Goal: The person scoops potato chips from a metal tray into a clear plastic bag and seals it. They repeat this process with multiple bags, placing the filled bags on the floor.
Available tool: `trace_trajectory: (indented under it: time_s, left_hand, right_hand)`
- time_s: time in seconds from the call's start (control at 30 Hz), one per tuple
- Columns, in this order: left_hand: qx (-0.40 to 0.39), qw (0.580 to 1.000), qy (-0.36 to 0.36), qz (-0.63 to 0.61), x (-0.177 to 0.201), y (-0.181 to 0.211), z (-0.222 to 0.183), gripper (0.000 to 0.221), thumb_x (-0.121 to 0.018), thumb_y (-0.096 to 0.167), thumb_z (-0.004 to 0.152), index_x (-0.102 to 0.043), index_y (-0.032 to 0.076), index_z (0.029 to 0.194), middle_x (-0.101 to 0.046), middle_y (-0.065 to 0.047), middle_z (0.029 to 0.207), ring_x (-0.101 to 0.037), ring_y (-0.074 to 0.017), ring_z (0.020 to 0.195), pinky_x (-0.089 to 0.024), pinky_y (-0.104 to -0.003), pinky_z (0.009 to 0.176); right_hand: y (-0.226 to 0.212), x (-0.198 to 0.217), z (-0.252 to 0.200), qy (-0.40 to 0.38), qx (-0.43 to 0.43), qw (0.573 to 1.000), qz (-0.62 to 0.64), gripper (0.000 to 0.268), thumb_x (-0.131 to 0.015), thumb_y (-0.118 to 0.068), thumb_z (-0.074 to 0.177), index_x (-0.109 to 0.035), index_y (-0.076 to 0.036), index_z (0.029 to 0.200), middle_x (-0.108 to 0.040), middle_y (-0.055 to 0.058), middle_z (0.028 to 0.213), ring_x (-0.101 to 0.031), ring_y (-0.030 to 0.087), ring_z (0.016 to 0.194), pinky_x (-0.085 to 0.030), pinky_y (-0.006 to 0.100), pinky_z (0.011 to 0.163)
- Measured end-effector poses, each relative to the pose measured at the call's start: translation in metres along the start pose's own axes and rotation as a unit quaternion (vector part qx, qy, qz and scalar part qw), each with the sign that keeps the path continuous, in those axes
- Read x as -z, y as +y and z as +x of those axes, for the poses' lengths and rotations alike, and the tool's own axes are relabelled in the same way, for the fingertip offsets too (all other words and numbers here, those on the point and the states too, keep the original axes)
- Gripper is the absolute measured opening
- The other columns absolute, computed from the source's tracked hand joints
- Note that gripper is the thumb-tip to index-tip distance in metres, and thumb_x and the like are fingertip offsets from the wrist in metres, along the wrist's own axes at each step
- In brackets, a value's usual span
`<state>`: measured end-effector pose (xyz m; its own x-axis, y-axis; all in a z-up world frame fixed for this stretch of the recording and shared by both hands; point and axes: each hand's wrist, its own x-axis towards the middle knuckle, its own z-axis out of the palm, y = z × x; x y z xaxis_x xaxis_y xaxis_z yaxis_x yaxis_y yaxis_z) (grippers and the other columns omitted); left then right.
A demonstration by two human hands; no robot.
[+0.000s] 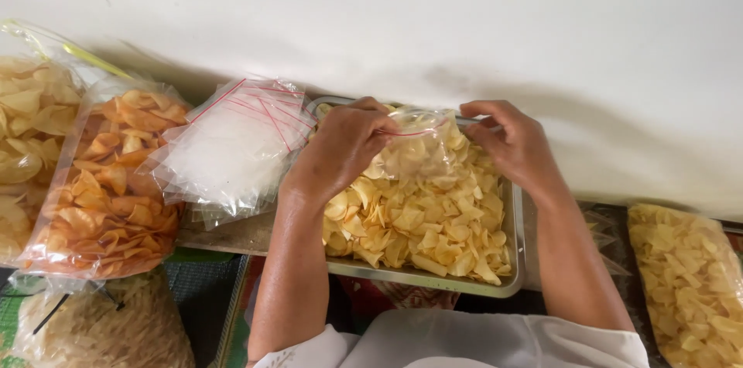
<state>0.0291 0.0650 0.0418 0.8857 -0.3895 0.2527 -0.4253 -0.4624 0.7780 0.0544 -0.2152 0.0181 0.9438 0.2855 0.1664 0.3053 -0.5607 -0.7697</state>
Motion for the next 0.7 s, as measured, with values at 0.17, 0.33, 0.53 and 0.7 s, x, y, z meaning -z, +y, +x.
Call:
trace_trajectory:
  time_s: [0.17, 0.33, 0.53, 0.7]
  left_hand:
    - [0.022, 0.999, 0.008, -0.023, 0.005, 0.000, -0.011, 0.014, -0.067, -0.002, 0.090, -0.079, 0.004, 0.094, -0.074, -0.014, 0.103, -0.074, -0.0282, 0.093, -0.058, -0.037, 0.086]
    - [0.002, 0.999, 0.023, -0.041, -0.002, -0.004, -0.014, 0.013, -0.069, -0.005, 0.088, -0.077, 0.002, 0.097, -0.073, -0.017, 0.107, -0.072, -0.0334, 0.098, -0.056, -0.041, 0.089]
    - [-0.034, 0.997, 0.035, -0.065, -0.009, -0.010, -0.017, 0.011, -0.068, -0.003, 0.090, -0.076, 0.002, 0.097, -0.072, -0.018, 0.108, -0.071, -0.0347, 0.101, -0.056, -0.040, 0.089]
    - [-0.041, 0.997, 0.033, -0.049, -0.018, 0.000, -0.016, 0.012, -0.069, -0.002, 0.091, -0.077, 0.002, 0.098, -0.072, -0.017, 0.110, -0.071, -0.0347, 0.101, -0.056, -0.042, 0.091]
  right_hand:
    - [0.031, -0.031, 0.029, -0.024, 0.051, 0.993, -0.100, 0.041, -0.069, -0.002, 0.089, -0.072, -0.016, 0.128, -0.073, 0.018, 0.113, -0.073, 0.040, 0.093, -0.059, 0.048, 0.078]
    - [0.036, -0.043, 0.034, -0.037, 0.024, 0.986, -0.162, 0.040, -0.070, -0.011, 0.088, -0.073, -0.026, 0.125, -0.073, 0.009, 0.110, -0.072, 0.033, 0.101, -0.057, 0.045, 0.086]
    - [0.037, -0.040, 0.027, -0.006, 0.027, 0.988, -0.154, 0.025, -0.075, -0.018, 0.090, -0.076, -0.027, 0.113, -0.074, 0.005, 0.105, -0.070, 0.030, 0.100, -0.057, 0.044, 0.088]
    - [0.002, -0.005, -0.005, 0.120, 0.067, 0.986, -0.089, 0.021, -0.073, -0.005, 0.095, -0.077, -0.016, 0.112, -0.073, 0.010, 0.099, -0.071, 0.028, 0.094, -0.059, 0.038, 0.083]
